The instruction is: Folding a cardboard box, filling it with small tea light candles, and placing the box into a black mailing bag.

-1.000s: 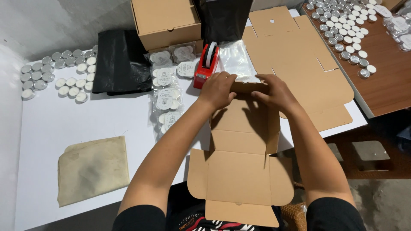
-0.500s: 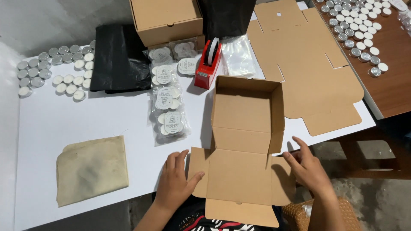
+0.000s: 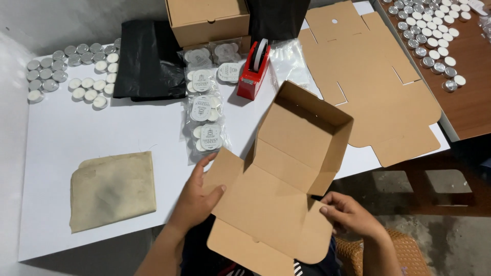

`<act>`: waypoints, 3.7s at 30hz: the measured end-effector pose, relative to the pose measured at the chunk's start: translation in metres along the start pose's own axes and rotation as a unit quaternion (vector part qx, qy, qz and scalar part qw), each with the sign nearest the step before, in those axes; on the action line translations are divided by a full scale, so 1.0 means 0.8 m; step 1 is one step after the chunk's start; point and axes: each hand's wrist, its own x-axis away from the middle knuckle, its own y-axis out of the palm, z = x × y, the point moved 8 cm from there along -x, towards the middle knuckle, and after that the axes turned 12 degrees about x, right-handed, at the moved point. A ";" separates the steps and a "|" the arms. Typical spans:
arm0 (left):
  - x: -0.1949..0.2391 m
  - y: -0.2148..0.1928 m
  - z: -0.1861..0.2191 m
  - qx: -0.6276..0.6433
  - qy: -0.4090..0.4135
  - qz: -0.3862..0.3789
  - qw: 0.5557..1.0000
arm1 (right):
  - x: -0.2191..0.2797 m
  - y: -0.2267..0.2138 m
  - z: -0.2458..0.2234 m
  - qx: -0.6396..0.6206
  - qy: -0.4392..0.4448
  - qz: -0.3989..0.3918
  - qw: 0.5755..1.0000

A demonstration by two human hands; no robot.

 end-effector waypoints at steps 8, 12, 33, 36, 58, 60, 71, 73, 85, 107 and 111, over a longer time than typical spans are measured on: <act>-0.017 -0.057 0.006 0.231 0.101 -0.001 0.968 | -0.034 0.123 -0.027 -0.036 -0.063 -0.056 0.996; -0.002 -0.067 0.010 0.437 0.174 -0.033 0.882 | -0.031 0.204 -0.034 -0.085 -0.005 -0.102 0.991; -0.025 -0.126 0.027 0.589 0.284 0.049 0.755 | 0.049 0.254 -0.288 0.344 -0.322 -0.369 0.801; -0.039 -0.136 0.022 0.584 0.291 0.022 0.757 | 0.020 0.212 -0.333 0.295 -0.356 -0.260 0.848; -0.043 -0.249 -0.146 0.537 0.353 -0.156 0.750 | -0.253 0.225 -0.334 0.541 0.022 0.005 0.841; -0.043 -0.250 -0.148 0.530 0.357 -0.173 0.749 | -0.240 0.234 -0.338 0.526 0.016 0.005 0.850; -0.070 -0.201 -0.038 0.488 0.358 -0.274 0.747 | -0.271 0.207 -0.307 0.464 -0.018 0.012 0.885; -0.073 -0.200 -0.039 0.480 0.360 -0.292 0.745 | -0.276 0.196 -0.303 0.461 -0.018 0.012 0.887; -0.075 -0.188 -0.051 0.430 0.359 -0.393 0.729 | -0.284 0.130 -0.271 0.221 -0.046 -0.013 0.974; -0.049 -0.140 -0.013 0.452 0.322 -0.372 0.744 | -0.146 0.101 -0.203 0.778 -0.087 0.178 0.596; -0.070 -0.147 -0.031 0.450 0.322 -0.371 0.746 | -0.143 0.100 -0.194 0.842 -0.137 0.230 0.468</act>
